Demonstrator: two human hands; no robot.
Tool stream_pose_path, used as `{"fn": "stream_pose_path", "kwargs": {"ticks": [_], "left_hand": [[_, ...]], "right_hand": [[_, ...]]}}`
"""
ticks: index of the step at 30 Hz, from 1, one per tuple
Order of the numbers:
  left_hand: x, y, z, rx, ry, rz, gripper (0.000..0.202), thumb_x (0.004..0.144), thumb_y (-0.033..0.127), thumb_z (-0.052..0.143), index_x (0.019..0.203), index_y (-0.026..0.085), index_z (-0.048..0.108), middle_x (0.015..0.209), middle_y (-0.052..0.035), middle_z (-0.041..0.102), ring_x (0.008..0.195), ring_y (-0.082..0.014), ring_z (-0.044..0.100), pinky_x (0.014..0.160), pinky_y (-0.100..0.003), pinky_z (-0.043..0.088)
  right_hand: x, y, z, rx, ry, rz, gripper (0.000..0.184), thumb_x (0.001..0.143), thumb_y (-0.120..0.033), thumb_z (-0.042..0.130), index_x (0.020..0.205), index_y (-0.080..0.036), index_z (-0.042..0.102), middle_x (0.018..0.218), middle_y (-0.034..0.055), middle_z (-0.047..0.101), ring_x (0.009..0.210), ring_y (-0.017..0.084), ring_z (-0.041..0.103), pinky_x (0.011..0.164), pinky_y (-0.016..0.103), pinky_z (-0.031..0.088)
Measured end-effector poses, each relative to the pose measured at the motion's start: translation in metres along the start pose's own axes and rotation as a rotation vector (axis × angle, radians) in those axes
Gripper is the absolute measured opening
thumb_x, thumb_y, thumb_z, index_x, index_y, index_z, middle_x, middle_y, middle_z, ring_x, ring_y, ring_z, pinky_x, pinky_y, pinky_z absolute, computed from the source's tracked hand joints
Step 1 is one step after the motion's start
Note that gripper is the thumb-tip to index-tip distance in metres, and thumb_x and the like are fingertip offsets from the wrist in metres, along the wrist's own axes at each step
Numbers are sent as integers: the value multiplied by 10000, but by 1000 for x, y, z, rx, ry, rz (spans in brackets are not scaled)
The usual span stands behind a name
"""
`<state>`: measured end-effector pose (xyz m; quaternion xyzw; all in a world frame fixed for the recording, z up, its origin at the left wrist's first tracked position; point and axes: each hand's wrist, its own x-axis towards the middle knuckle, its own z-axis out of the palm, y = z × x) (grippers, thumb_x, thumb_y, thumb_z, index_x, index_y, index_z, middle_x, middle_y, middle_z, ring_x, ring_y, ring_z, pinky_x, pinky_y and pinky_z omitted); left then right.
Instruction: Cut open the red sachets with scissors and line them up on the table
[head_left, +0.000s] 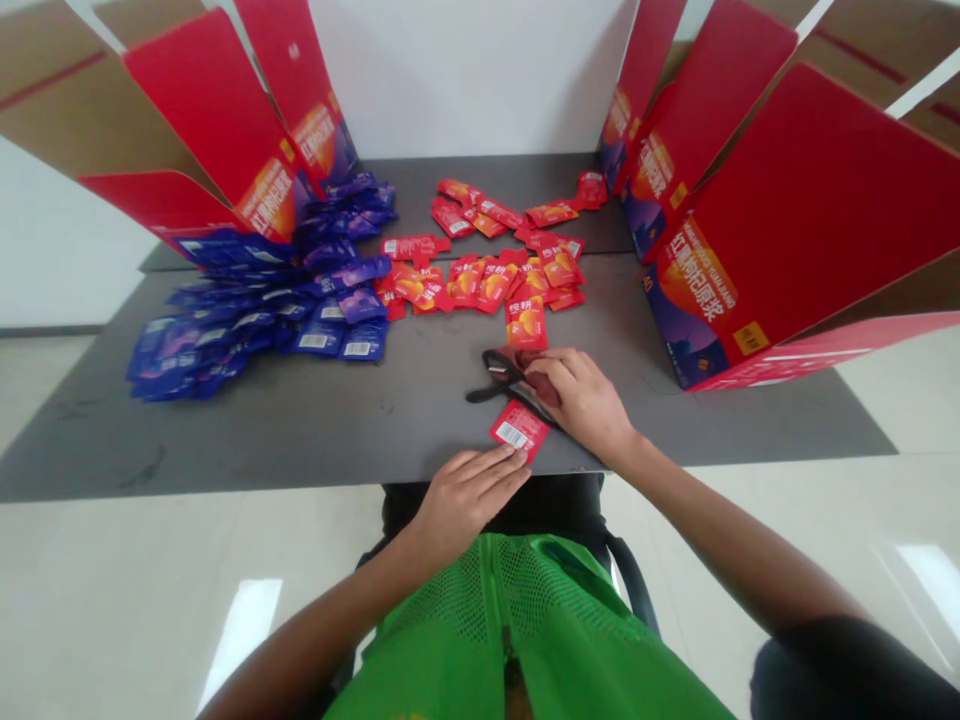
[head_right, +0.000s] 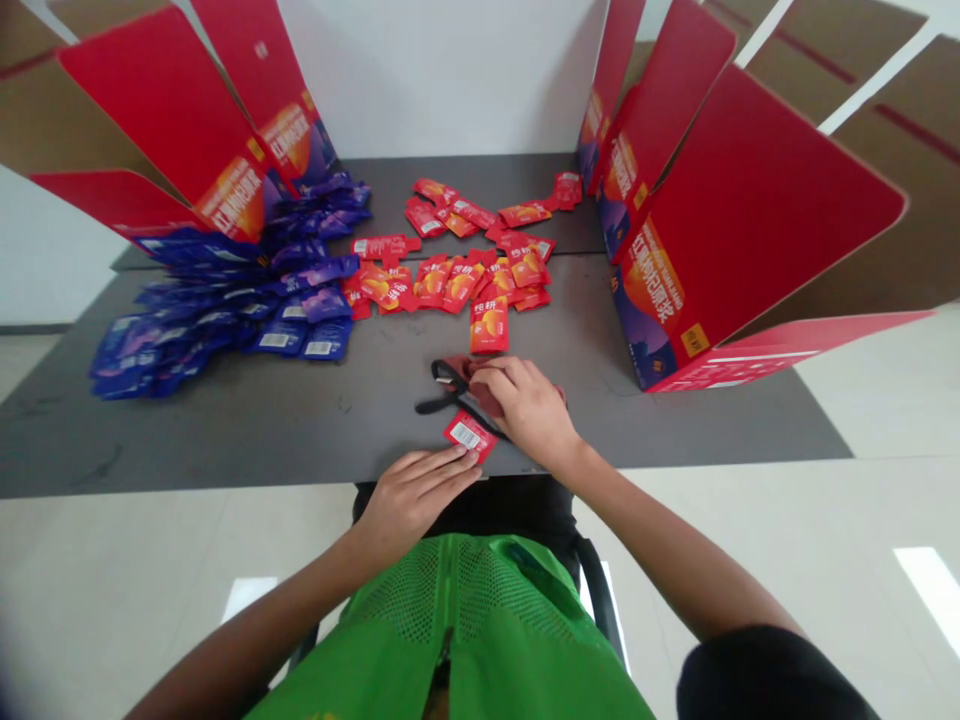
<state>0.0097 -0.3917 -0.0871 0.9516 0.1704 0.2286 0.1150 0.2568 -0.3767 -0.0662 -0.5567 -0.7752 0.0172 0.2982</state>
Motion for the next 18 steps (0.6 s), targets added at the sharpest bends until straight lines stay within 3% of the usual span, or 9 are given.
{"fn": "stream_pose_path", "kwargs": {"ticks": [2, 4, 7, 9, 11, 14, 18], "left_hand": [[0, -1, 0, 5, 12, 9, 327, 1121, 179, 418, 1325, 157, 672, 1370, -62, 700, 1332, -209, 611, 1032, -393, 526], [-1, 0, 1, 5, 26, 18, 326, 1125, 179, 412, 1315, 154, 676, 1361, -60, 706, 1325, -207, 615, 1033, -386, 518], [0, 2, 0, -14, 48, 26, 334, 1123, 175, 402, 1308, 142, 678, 1346, -64, 714, 1298, -220, 630, 1046, -389, 505], [0, 3, -1, -39, 74, 18, 316, 1114, 180, 423, 1260, 143, 701, 1268, -63, 751, 1207, -222, 679, 1062, -397, 497], [1, 4, -2, -59, 86, 11, 306, 1110, 185, 433, 1234, 147, 710, 1221, -62, 768, 1156, -217, 700, 1069, -400, 494], [0, 2, -2, -58, 64, 23, 330, 1117, 174, 401, 1287, 141, 681, 1318, -73, 729, 1263, -216, 654, 1054, -395, 499], [-2, 1, 0, -52, 62, 24, 329, 1120, 169, 398, 1295, 145, 675, 1348, -71, 713, 1310, -213, 626, 1040, -393, 501]], "right_hand": [[8, 16, -6, -65, 42, 25, 163, 1032, -255, 580, 1178, -244, 651, 1205, 91, 696, 1080, 253, 643, 928, 432, 553], [10, 14, -11, -80, 104, 35, 156, 1032, -258, 582, 1174, -241, 646, 1210, 92, 693, 1095, 255, 641, 935, 432, 549], [-3, -18, -11, 14, 144, 16, 190, 1020, -250, 609, 1210, -248, 627, 1270, 92, 673, 1165, 242, 634, 975, 420, 546], [-13, -40, -6, 93, 49, -41, 203, 1031, -231, 583, 1229, -252, 623, 1276, 87, 674, 1174, 226, 635, 973, 404, 552], [-18, -47, 1, 128, -31, -77, 198, 1042, -218, 555, 1223, -248, 628, 1255, 83, 685, 1157, 217, 640, 961, 398, 557], [-11, -22, 2, 59, 0, -27, 163, 1038, -243, 573, 1188, -239, 638, 1221, 88, 694, 1106, 229, 644, 943, 411, 552], [1, 14, -15, -89, 92, 64, 136, 1034, -265, 584, 1150, -236, 648, 1197, 93, 696, 1084, 255, 642, 931, 430, 539]]}}
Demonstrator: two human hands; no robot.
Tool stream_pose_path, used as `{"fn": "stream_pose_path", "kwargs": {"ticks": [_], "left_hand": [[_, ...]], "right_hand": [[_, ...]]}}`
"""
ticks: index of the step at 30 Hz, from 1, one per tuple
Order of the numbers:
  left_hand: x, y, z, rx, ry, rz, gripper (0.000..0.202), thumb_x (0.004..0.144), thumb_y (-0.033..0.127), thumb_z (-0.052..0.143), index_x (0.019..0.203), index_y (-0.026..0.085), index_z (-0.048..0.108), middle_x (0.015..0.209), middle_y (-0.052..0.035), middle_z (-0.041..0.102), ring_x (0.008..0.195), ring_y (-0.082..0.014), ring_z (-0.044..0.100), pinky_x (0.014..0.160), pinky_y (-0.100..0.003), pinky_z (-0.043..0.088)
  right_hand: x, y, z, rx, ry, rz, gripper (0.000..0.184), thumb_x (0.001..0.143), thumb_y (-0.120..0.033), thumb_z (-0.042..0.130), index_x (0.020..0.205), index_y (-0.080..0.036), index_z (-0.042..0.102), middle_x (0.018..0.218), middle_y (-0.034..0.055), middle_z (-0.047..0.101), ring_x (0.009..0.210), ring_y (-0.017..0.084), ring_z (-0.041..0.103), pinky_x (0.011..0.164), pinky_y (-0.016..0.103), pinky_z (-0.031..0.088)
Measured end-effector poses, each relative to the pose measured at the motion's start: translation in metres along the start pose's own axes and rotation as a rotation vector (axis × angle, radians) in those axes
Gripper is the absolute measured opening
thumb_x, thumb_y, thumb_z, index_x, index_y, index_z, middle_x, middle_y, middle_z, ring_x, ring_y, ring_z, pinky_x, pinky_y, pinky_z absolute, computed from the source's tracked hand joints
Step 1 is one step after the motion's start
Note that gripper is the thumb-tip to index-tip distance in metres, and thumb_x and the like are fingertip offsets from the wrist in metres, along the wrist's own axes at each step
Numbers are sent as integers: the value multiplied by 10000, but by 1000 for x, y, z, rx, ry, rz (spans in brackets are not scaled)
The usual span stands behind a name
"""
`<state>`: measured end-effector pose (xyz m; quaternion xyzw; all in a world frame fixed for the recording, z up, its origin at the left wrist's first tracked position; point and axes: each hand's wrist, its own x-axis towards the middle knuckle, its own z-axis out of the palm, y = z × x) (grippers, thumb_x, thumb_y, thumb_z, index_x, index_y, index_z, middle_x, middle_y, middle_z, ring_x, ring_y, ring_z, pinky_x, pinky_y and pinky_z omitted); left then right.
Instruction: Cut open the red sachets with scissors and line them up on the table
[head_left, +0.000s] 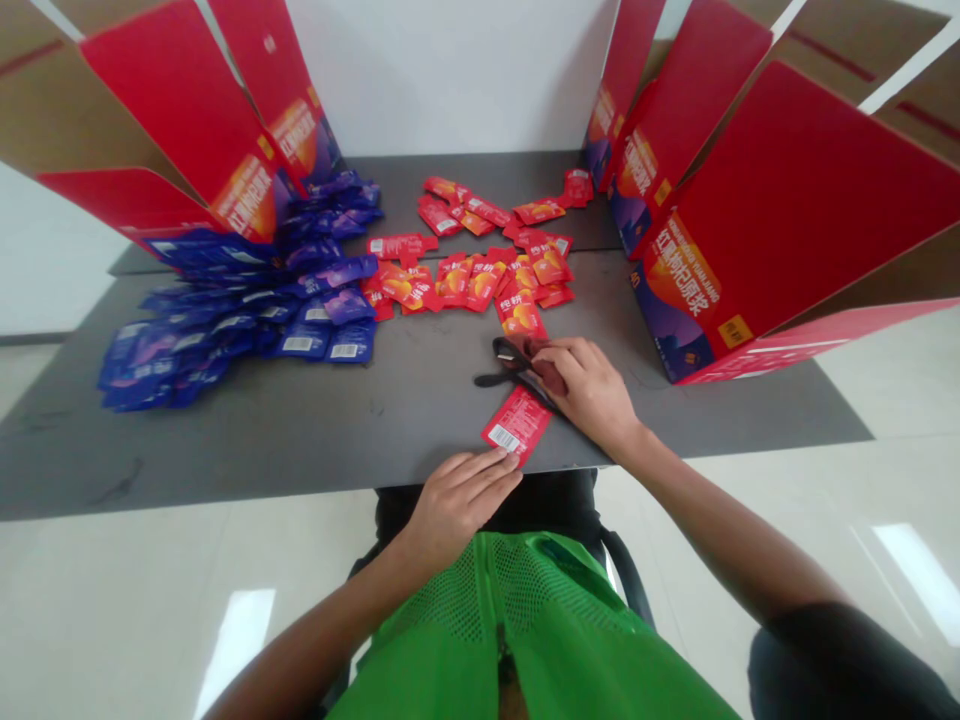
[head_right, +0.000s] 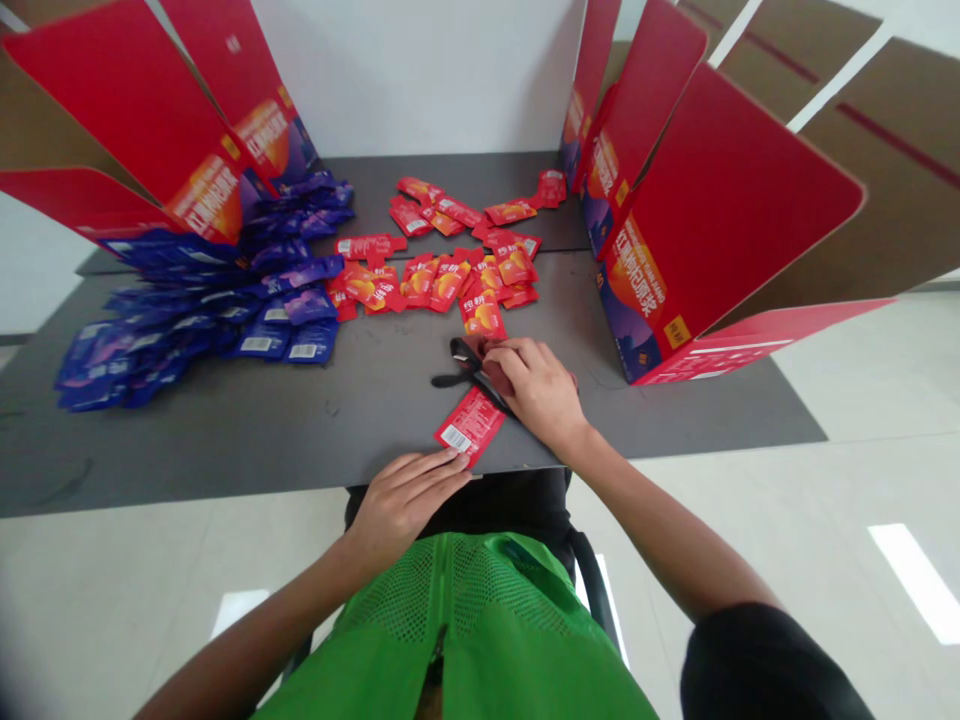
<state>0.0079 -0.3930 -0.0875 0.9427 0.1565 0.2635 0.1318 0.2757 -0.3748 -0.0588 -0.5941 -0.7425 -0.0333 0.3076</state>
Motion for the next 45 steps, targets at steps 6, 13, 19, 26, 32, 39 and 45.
{"fn": "stream_pose_path", "kwargs": {"ticks": [6, 13, 19, 26, 32, 39, 45], "left_hand": [[0, 3, 0, -46, 22, -29, 305, 1092, 189, 446, 1261, 162, 698, 1272, -75, 749, 1222, -222, 676, 1067, -412, 499], [2, 2, -2, -47, 12, -6, 315, 1099, 163, 420, 1295, 140, 666, 1336, -74, 719, 1286, -227, 644, 1026, -403, 504], [-2, 1, 2, -58, 17, -26, 314, 1099, 169, 425, 1303, 150, 663, 1348, -77, 712, 1301, -231, 636, 1031, -415, 499], [1, 2, 1, -103, 36, -49, 276, 1083, 226, 475, 1194, 163, 720, 1169, -69, 780, 1078, -224, 722, 1016, -414, 516], [-2, 0, 3, -75, 3, -33, 305, 1096, 176, 446, 1315, 153, 657, 1361, -69, 705, 1320, -223, 620, 1055, -413, 491], [2, 3, -5, -34, -11, -11, 293, 1106, 146, 445, 1307, 152, 658, 1339, -80, 714, 1291, -232, 640, 1025, -418, 531], [21, 9, 0, 24, 58, -96, 292, 1053, 246, 624, 1333, 165, 630, 1295, -99, 712, 1229, -246, 651, 1053, -425, 544]], "right_hand": [[-22, -54, -5, 173, 21, -60, 192, 1020, -225, 609, 1210, -251, 614, 1256, 88, 673, 1151, 229, 639, 969, 398, 552], [-15, -22, 15, 74, -27, -24, 173, 1008, -227, 619, 1177, -264, 637, 1204, 84, 685, 1094, 260, 642, 921, 432, 555], [1, -11, -3, 12, 121, 32, 178, 1006, -243, 623, 1182, -273, 633, 1242, 85, 677, 1102, 267, 642, 933, 448, 548], [-20, -76, 12, 197, -106, -63, 228, 1028, -191, 577, 1235, -273, 626, 1254, 69, 686, 1128, 235, 639, 936, 413, 558], [-6, -23, 20, 9, 7, -32, 141, 1028, -248, 591, 1153, -244, 654, 1194, 89, 690, 1069, 250, 632, 903, 412, 543], [-4, 13, -11, -153, 177, 90, 148, 1001, -273, 618, 1144, -251, 653, 1199, 94, 680, 1082, 272, 624, 918, 433, 523], [-42, 6, -36, -82, 470, 223, 198, 935, -333, 734, 1089, -244, 647, 1129, 90, 685, 1107, 269, 640, 957, 437, 524]]}}
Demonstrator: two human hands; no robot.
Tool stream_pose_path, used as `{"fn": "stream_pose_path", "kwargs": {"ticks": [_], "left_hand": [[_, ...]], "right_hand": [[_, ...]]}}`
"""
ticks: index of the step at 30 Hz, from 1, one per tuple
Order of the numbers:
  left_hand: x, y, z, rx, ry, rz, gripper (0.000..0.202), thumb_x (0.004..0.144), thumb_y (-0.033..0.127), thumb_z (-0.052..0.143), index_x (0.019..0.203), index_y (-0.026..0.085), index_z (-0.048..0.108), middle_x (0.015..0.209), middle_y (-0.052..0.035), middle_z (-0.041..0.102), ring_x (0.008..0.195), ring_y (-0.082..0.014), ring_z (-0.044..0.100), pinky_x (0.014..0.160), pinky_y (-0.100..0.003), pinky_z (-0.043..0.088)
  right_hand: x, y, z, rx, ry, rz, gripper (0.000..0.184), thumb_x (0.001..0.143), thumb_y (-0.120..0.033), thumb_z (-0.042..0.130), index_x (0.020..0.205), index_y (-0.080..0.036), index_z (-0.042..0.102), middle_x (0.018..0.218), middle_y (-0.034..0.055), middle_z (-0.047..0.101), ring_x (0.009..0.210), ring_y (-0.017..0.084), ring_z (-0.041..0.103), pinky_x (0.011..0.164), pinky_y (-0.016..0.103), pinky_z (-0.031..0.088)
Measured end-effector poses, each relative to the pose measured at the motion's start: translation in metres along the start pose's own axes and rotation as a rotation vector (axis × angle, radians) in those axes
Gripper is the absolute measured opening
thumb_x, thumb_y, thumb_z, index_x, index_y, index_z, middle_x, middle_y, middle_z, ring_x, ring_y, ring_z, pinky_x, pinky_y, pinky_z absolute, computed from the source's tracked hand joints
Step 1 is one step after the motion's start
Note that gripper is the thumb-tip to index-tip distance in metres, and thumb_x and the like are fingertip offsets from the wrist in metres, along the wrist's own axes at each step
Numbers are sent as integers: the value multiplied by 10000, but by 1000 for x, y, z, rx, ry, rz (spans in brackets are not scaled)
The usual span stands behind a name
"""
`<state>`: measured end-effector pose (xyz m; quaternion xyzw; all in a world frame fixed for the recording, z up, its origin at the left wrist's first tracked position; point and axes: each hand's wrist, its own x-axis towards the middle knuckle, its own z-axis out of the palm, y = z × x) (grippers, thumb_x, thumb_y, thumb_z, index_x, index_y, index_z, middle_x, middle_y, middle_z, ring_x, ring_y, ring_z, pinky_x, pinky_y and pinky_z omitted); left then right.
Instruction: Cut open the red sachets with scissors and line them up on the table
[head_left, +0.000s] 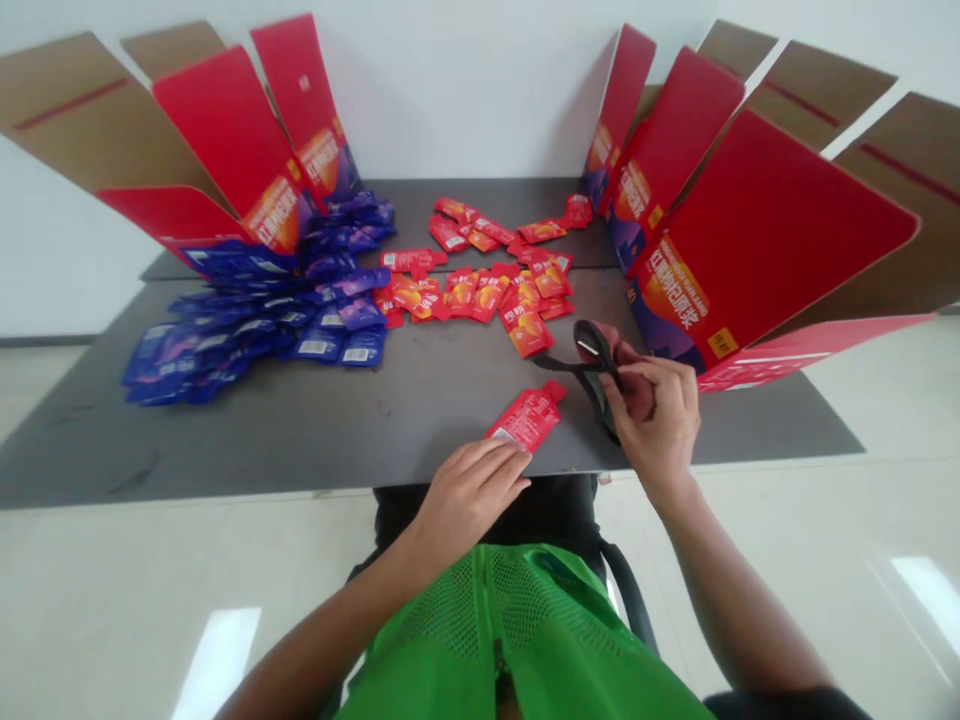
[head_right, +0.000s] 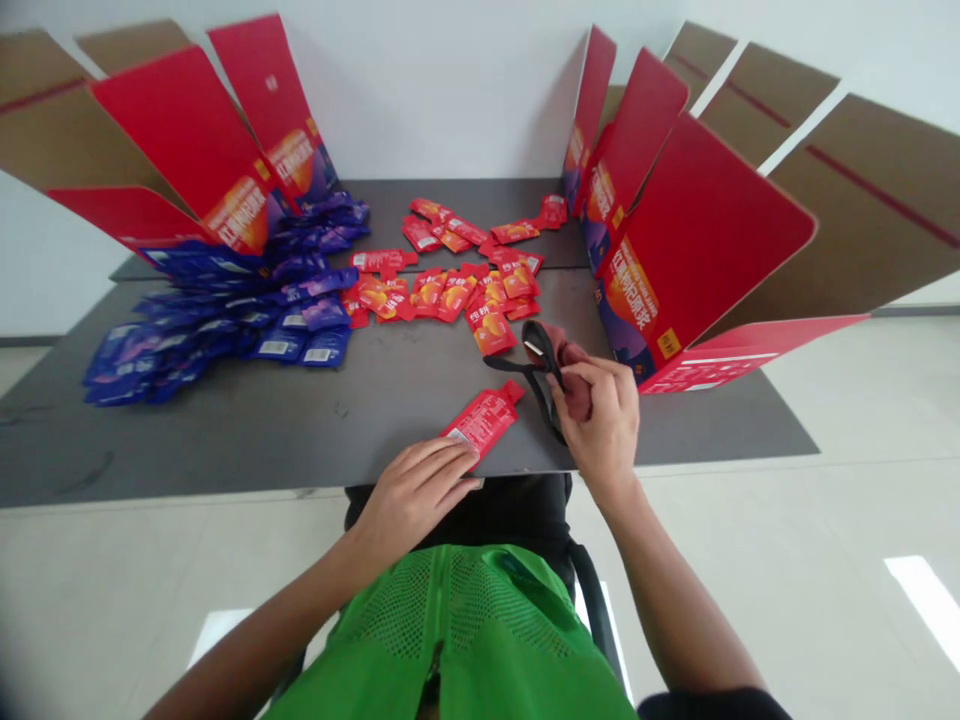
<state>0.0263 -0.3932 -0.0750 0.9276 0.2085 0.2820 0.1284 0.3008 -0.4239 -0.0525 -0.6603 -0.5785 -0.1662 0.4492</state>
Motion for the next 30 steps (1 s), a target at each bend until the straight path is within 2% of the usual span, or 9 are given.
{"fn": "stream_pose_path", "kwargs": {"ticks": [3, 6, 12, 14, 17, 19, 21, 24, 30], "left_hand": [[8, 3, 12, 108, -35, -67, 516, 960, 332, 760, 1402, 132, 583, 1441, -167, 603, 1344, -330, 563, 1093, -480, 528], [9, 4, 21, 191, -99, -77, 662, 902, 304, 822, 1461, 109, 526, 1512, -192, 535, 1382, -367, 518, 1101, -509, 522], [-1, 4, 9, 147, -134, -57, 443, 980, 111, 661, 1413, 151, 577, 1335, -134, 659, 1089, -275, 670, 940, -431, 611], [-2, 5, 3, 91, -76, -52, 381, 1011, 108, 603, 1389, 156, 596, 1304, -127, 682, 1064, -265, 685, 926, -422, 620], [-1, 4, -1, -6, 141, -124, 313, 1044, 165, 592, 1353, 202, 624, 1252, -93, 728, 1073, -234, 719, 974, -387, 613], [1, 0, -1, -84, 265, -278, 347, 1044, 232, 629, 1389, 229, 596, 1159, -68, 767, 982, -205, 759, 887, -319, 637], [3, -6, -1, -182, 301, -458, 520, 1037, 291, 654, 1518, 231, 467, 1039, -49, 790, 842, -183, 777, 727, -253, 638], [8, -16, -2, -219, 271, -593, 689, 1026, 344, 660, 1607, 200, 318, 857, -4, 771, 659, -162, 744, 572, -214, 576], [10, -24, -3, 158, 27, -543, 400, 1014, 439, 658, 1345, 216, 640, 752, -16, 741, 597, -200, 700, 535, -244, 486]], "right_hand": [[-14, 6, -11, -30, 50, 100, 206, 929, -354, 743, 1064, -231, 650, 1090, 85, 698, 1070, 266, 647, 940, 434, 519], [-24, 13, -16, -53, 53, 188, 214, 932, -395, 734, 1035, -224, 654, 1064, 76, 705, 1036, 261, 644, 910, 417, 511], [-34, 22, -16, -27, 67, 313, 269, 921, -476, 716, 1011, -229, 659, 1044, 85, 708, 997, 275, 642, 880, 430, 505], [-34, 23, -14, -16, 63, 332, 274, 920, -491, 706, 1003, -233, 661, 1043, 91, 708, 1002, 286, 644, 882, 446, 506], [-34, 23, -13, -3, 67, 343, 278, 917, -496, 700, 1003, -235, 660, 1042, 92, 710, 1005, 289, 643, 881, 456, 506], [-35, 24, -13, 4, 65, 344, 281, 915, -494, 701, 1010, -232, 659, 1056, 93, 710, 1019, 288, 640, 895, 458, 502], [-36, 25, -13, 7, 60, 344, 283, 914, -490, 704, 1014, -230, 659, 1068, 94, 708, 1035, 288, 638, 913, 458, 496], [-37, 27, -14, 14, 51, 341, 278, 915, -479, 708, 1029, -230, 660, 1076, 92, 705, 1052, 287, 633, 930, 455, 489], [-38, 28, -12, 13, 44, 343, 298, 908, -492, 721, 1041, -231, 670, 1064, 91, 704, 1041, 288, 635, 918, 447, 496]]}}
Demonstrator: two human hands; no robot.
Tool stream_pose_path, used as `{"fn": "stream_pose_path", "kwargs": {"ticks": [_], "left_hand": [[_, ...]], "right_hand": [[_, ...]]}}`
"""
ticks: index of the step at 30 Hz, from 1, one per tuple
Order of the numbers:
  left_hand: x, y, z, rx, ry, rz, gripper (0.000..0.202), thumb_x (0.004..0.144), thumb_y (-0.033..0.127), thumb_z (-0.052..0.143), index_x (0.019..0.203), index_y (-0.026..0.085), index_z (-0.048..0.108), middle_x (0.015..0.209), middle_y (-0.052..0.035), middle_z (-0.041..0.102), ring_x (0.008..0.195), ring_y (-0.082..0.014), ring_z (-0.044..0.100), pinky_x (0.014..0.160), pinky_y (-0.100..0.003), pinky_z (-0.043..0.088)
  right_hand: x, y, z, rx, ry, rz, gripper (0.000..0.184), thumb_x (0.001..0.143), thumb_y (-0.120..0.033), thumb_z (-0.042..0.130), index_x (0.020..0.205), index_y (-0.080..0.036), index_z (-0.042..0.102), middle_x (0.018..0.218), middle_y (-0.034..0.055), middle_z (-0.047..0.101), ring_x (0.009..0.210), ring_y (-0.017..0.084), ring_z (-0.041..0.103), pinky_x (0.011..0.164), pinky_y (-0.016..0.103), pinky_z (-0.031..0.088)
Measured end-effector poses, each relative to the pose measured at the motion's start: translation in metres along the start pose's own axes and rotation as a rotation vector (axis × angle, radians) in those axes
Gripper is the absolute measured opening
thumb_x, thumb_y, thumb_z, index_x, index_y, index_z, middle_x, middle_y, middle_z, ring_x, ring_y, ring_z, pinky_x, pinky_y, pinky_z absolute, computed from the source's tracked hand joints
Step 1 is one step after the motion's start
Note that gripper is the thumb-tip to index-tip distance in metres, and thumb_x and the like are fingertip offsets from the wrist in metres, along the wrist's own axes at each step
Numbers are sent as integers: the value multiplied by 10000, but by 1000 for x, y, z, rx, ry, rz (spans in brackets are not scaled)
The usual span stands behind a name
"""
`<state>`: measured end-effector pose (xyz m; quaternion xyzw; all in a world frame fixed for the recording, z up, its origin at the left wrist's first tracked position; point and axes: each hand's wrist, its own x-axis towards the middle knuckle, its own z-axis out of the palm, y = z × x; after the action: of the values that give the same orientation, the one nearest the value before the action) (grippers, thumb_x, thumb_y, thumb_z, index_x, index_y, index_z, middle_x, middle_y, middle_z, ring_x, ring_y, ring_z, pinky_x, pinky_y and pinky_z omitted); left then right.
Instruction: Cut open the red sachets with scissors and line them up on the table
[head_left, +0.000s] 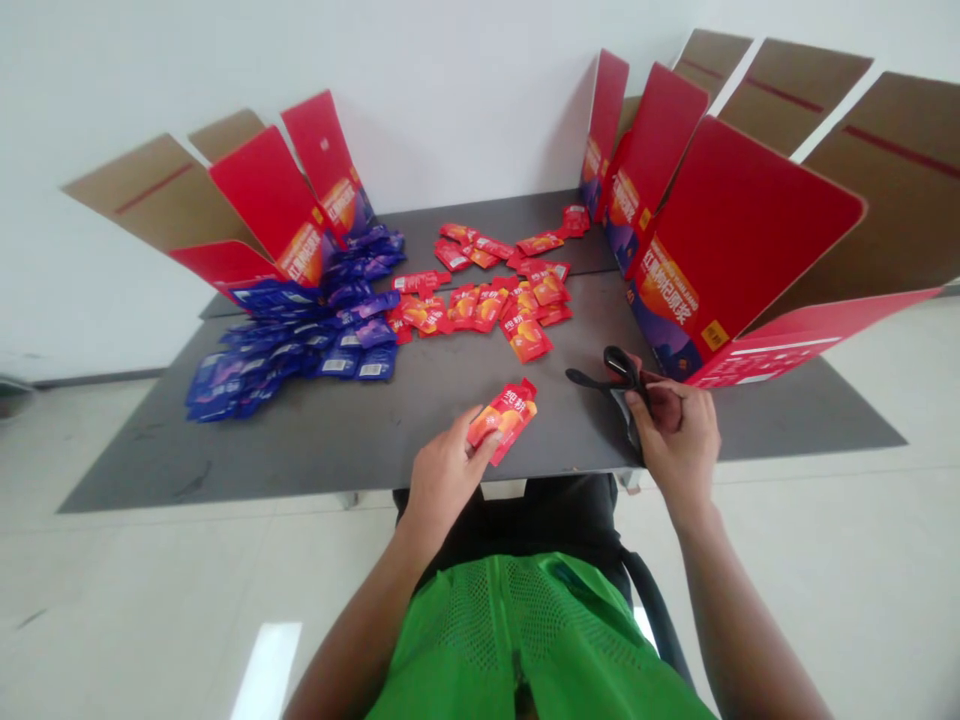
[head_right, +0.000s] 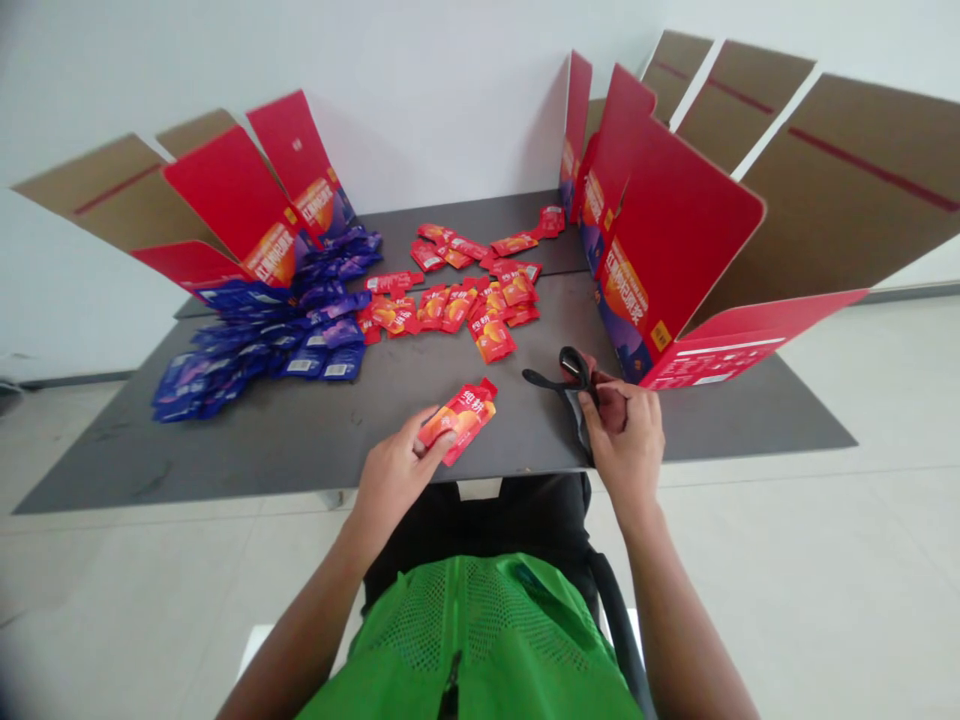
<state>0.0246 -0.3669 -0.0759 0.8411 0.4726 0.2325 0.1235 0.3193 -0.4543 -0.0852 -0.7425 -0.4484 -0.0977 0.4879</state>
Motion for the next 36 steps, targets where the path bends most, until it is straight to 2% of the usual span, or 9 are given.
{"fn": "stream_pose_path", "kwargs": {"ticks": [4, 8, 11, 14, 18, 21, 27, 31, 36], "left_hand": [[-9, -3, -3, 152, -33, 115, 467, 1053, 524, 559, 1370, 187, 622, 862, -82, 744, 702, -239, 695, 607, -287, 517], [-27, -6, -8, 194, 54, 227, 524, 1065, 500, 532, 1458, 155, 568, 1063, -154, 682, 957, -301, 654, 841, -433, 567], [-39, -7, -8, 104, 94, 370, 461, 1046, 415, 611, 1458, 210, 575, 1298, -169, 616, 1180, -324, 603, 1004, -496, 534], [-45, -8, -2, 18, 86, 505, 404, 1037, 316, 648, 1423, 207, 594, 1409, -157, 593, 1302, -317, 569, 1067, -488, 524], [-45, -12, 8, -4, 37, 521, 367, 1042, 264, 638, 1387, 143, 610, 1388, -155, 643, 1303, -312, 594, 1101, -489, 523], [-44, -15, 11, 4, -10, 497, 334, 1049, 200, 608, 1376, 135, 621, 1355, -137, 678, 1290, -296, 614, 1124, -484, 518], [-42, -17, 12, -42, 28, 540, 416, 1054, 193, 597, 1469, 179, 571, 1408, -124, 663, 1306, -274, 631, 1098, -468, 568], [-44, -19, 16, -82, 40, 536, 397, 1054, 182, 603, 1451, 180, 589, 1419, -111, 660, 1310, -263, 632, 1101, -468, 572], [-48, -20, 19, -126, 80, 516, 261, 1054, 139, 589, 1290, 170, 698, 1277, -76, 744, 1230, -250, 680, 1083, -460, 577]], "right_hand": [[1, 2, -1, -16, -32, 3, 307, 909, -506, 710, 1048, -236, 669, 1063, 90, 696, 1036, 292, 640, 904, 444, 500], [10, 0, -5, -9, -167, -39, 281, 916, -479, 705, 1058, -239, 670, 1037, 78, 691, 1007, 285, 650, 867, 430, 516], [18, -23, -2, 38, -167, -98, 258, 929, -459, 703, 1058, -240, 662, 1041, 82, 686, 1003, 282, 651, 872, 436, 528], [15, -63, 15, 153, -226, -209, 204, 958, -402, 692, 1088, -250, 646, 1097, 91, 686, 1040, 278, 651, 911, 449, 540], [-9, -106, 47, 242, -541, -455, 177, 999, -268, 641, 1175, -261, 629, 1213, 93, 681, 1125, 262, 635, 963, 434, 549], [-20, -109, 65, 183, -646, -570, 168, 1027, -225, 578, 1183, -254, 636, 1228, 89, 679, 1127, 251, 624, 958, 420, 551], [15, -77, 78, 16, -537, -581, 161, 1026, -247, 582, 1173, -250, 648, 1204, 95, 688, 1063, 266, 629, 907, 442, 546], [20, -87, 68, 54, -400, -542, 171, 1018, -263, 605, 1187, -257, 632, 1220, 105, 677, 1124, 278, 634, 943, 466, 547], [-18, -112, 61, 194, -594, -665, 199, 1026, -229, 590, 1222, -257, 614, 1247, 89, 676, 1151, 238, 635, 965, 413, 561]]}}
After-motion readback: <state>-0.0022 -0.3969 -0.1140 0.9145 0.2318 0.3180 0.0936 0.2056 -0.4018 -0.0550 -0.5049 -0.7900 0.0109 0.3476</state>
